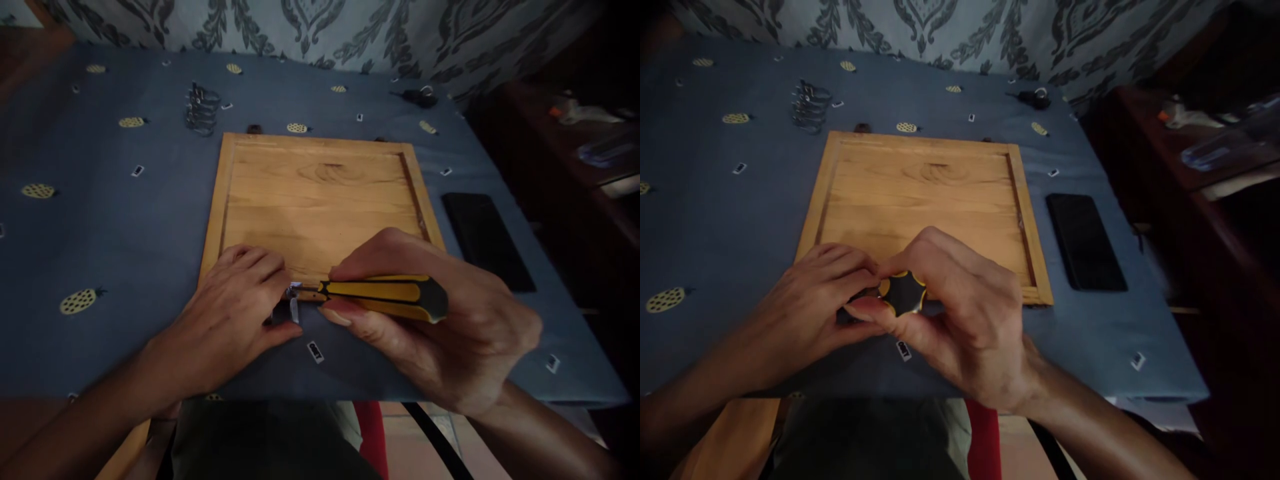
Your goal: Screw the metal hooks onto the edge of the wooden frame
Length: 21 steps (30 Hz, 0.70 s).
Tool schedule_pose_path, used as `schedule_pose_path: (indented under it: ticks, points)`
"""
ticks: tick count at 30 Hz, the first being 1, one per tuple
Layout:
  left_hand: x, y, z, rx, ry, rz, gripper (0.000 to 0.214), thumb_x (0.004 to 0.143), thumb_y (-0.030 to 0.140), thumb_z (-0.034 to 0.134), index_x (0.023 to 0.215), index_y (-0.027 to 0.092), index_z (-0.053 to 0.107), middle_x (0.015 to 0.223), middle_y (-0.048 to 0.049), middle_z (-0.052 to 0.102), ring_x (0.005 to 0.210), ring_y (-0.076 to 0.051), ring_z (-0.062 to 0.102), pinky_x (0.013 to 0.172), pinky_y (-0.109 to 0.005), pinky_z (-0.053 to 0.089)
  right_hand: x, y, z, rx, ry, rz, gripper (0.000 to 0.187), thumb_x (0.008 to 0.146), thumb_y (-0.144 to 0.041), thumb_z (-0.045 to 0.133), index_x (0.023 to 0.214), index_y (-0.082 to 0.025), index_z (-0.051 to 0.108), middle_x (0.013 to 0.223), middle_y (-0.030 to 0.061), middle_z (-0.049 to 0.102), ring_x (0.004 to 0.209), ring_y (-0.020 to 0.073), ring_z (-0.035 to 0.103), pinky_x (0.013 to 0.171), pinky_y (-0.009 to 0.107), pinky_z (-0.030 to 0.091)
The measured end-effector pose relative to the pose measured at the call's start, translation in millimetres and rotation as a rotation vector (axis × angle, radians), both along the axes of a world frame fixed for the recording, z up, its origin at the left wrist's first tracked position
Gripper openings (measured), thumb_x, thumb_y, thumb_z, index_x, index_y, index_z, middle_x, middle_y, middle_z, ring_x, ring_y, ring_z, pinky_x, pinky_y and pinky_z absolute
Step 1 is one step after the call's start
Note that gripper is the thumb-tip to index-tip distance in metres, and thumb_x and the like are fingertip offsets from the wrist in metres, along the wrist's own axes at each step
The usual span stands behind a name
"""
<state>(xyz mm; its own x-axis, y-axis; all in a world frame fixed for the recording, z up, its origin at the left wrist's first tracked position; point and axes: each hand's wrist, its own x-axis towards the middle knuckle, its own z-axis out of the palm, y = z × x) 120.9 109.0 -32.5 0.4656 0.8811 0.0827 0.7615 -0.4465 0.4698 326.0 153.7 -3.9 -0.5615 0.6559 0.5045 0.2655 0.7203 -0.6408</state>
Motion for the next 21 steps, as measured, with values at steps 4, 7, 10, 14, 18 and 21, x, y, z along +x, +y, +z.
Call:
schedule_pose_path:
  ticks: [4, 7, 10, 14, 18, 21]
  points:
    - [-1, 0, -1.1, 0.008, -0.003, 0.0, 0.023, 0.089, 0.034, 0.079, 0.094, 0.016, 0.066, 0.098, -0.0063, 0.066, 0.096, -0.029, 0.06, 0.088, -0.048, 0.048, -1, -1, 1.3, -0.056, 0.043, 0.042, 0.008, 0.095, -0.023, 0.072, 0.095, -0.023, 0.064, 0.082, -0.0009, 0.069, 0.076, 0.0147, 0.07, 0.063, 0.027, 0.055]
    - [-2, -1, -2.1, 0.018, 0.001, 0.007, 0.023, 0.09, 0.036, 0.079, 0.096, 0.017, 0.067, 0.101, -0.0069, 0.067, 0.098, -0.029, 0.061, 0.089, -0.047, 0.049, -2, -1, 5.5, -0.202, 0.059, 0.065, 0.012, 0.091, -0.018, 0.075, 0.097, -0.024, 0.067, 0.087, -0.0016, 0.074, 0.076, 0.0147, 0.073, 0.065, 0.026, 0.058]
    - [-2, -1, -2.6, 0.027, -0.003, 0.008, 0.024, 0.091, 0.037, 0.078, 0.097, 0.016, 0.068, 0.104, -0.0081, 0.068, 0.099, -0.029, 0.062, 0.09, -0.047, 0.049, -1, 1, 7.8, -0.28, 0.086, 0.101, 0.017, 0.091, -0.017, 0.076, 0.104, -0.025, 0.071, 0.092, -0.003, 0.076, 0.065, 0.0106, 0.071, 0.059, 0.022, 0.058]
    - [-1, -1, -2.9, 0.03, -0.008, 0.021, 0.026, 0.086, 0.038, 0.082, 0.097, 0.018, 0.068, 0.104, -0.0069, 0.069, 0.1, -0.029, 0.063, 0.091, -0.047, 0.049, 5, 4, 8.3, -0.335, 0.076, 0.162, 0.02, 0.094, -0.019, 0.074, 0.113, -0.024, 0.073, 0.092, -0.0009, 0.077, 0.073, 0.0132, 0.074, 0.063, 0.024, 0.059]
    - [0, 0, -2.9, 0.004, 0.009, 0.016, 0.03, 0.083, 0.037, 0.086, 0.098, 0.017, 0.069, 0.102, -0.0056, 0.068, 0.1, -0.029, 0.062, 0.092, -0.047, 0.048, 10, 5, 8.9, -0.347, 0.081, 0.165, 0.02, 0.093, -0.019, 0.075, 0.112, -0.025, 0.075, 0.088, -0.0018, 0.074, 0.075, 0.0136, 0.075, 0.062, 0.023, 0.059]
    - [0, 0, -3.5, 0.003, 0.02, 0.017, 0.03, 0.084, 0.037, 0.085, 0.099, 0.017, 0.069, 0.101, -0.0047, 0.067, 0.099, -0.028, 0.062, 0.092, -0.047, 0.047, 8, 5, 9.2, -0.278, 0.053, 0.119, 0.016, 0.089, -0.025, 0.08, 0.105, -0.025, 0.075, 0.09, -0.0019, 0.077, 0.076, 0.0139, 0.076, 0.062, 0.023, 0.058]
